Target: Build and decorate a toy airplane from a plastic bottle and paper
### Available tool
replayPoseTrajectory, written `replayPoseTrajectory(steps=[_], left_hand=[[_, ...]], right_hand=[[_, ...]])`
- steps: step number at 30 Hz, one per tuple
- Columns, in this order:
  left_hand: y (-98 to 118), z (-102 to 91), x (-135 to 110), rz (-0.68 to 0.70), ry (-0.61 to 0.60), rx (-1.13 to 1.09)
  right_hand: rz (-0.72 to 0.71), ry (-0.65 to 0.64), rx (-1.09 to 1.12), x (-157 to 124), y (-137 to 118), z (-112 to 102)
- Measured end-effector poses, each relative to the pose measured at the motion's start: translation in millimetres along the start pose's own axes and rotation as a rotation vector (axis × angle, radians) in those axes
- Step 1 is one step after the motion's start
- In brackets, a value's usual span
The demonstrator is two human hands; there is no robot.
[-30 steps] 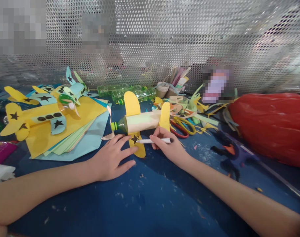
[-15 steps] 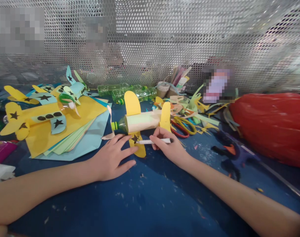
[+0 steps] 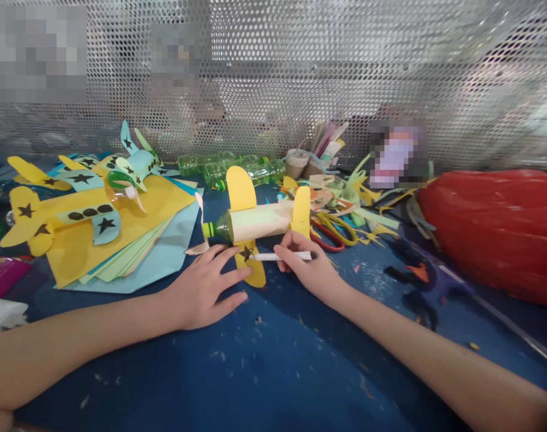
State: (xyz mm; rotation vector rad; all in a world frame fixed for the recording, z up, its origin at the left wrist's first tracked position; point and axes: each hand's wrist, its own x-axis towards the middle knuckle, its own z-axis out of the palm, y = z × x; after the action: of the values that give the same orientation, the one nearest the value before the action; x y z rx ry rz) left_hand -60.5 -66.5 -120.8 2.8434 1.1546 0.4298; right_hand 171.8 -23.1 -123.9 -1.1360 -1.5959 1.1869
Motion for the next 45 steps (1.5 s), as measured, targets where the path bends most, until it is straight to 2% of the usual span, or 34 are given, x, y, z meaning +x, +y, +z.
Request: replayPoseTrajectory(steps=[12, 20, 29, 45], left_hand=[[1, 0.9, 0, -0.002, 0.009, 0.0], [0, -1.1, 1, -0.004, -0.007, 0.001], [0, -0.5, 0, -0.013, -0.01, -0.006], [1, -0.9, 0, -0.017, -0.001, -0.025]], right_hand=[[-0.008, -0.026, 0.007, 0, 2, -1], [0.009, 0.119, 0.07, -1, -4, -1], [-0.014, 0.071, 0.018, 1, 3, -2], [0.004, 0.061, -0.05, 2, 7, -3]])
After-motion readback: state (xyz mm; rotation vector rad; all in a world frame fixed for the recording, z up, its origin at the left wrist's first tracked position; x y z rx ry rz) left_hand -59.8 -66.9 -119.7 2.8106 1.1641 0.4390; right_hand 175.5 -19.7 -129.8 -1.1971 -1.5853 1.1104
